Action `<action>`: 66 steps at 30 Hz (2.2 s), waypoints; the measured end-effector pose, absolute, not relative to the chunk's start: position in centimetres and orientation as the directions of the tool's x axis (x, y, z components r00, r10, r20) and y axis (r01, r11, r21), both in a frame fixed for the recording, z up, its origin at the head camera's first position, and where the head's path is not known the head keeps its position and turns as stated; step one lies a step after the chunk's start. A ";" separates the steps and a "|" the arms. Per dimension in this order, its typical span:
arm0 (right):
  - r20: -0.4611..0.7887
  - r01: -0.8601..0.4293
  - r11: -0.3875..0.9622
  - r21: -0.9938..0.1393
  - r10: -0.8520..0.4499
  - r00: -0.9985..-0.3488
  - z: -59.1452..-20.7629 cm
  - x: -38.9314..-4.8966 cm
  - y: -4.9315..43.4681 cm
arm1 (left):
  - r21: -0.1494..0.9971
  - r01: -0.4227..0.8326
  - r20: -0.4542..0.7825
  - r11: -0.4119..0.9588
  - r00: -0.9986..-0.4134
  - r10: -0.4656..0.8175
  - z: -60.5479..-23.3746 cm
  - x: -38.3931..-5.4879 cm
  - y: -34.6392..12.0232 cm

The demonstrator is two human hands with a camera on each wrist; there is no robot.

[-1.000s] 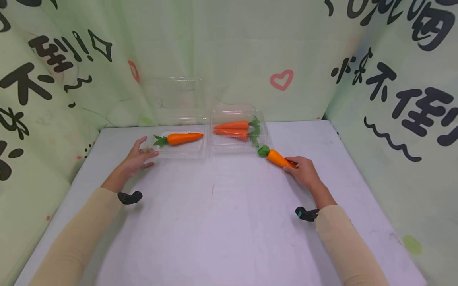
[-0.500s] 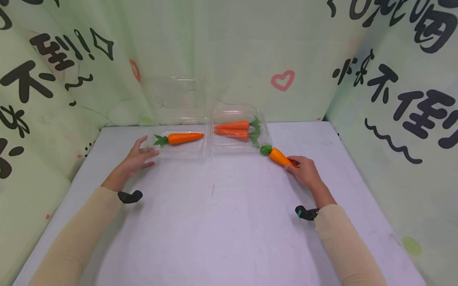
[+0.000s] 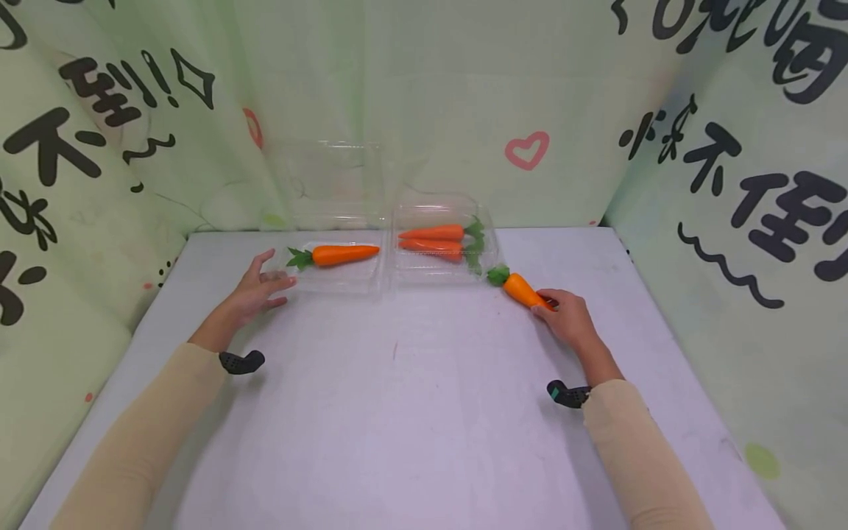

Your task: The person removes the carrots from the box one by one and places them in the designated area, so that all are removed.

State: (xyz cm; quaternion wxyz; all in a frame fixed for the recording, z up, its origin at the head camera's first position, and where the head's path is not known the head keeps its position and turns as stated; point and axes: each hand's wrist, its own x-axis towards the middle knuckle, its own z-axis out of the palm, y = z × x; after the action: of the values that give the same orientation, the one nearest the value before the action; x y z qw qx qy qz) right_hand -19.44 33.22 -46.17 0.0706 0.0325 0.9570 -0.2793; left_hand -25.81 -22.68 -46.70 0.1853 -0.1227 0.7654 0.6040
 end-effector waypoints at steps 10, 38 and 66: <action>-0.140 0.099 0.854 -0.511 0.031 -0.990 -46.1 -19.6 33.5 | 0.885 -0.401 -0.425 0.237 -0.903 0.057 -46.7 -25.9 -22.7; 0.016 -0.009 0.772 -0.636 0.002 -1.000 -42.7 -21.0 29.6 | 0.900 -0.389 -0.413 0.194 -0.905 0.101 -46.4 -25.0 -22.7; 0.109 -0.154 0.682 -0.715 -0.109 -0.988 -41.7 -23.3 23.2 | 0.893 -0.387 -0.410 0.228 -0.910 0.061 -46.4 -25.5 -22.7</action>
State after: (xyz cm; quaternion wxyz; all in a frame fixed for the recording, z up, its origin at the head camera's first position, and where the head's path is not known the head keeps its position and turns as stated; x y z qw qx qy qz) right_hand -23.29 23.21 -41.65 -0.0285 -0.0717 0.9165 -0.3925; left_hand -25.54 -22.65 -46.42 0.1832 -0.1070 0.7619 0.6119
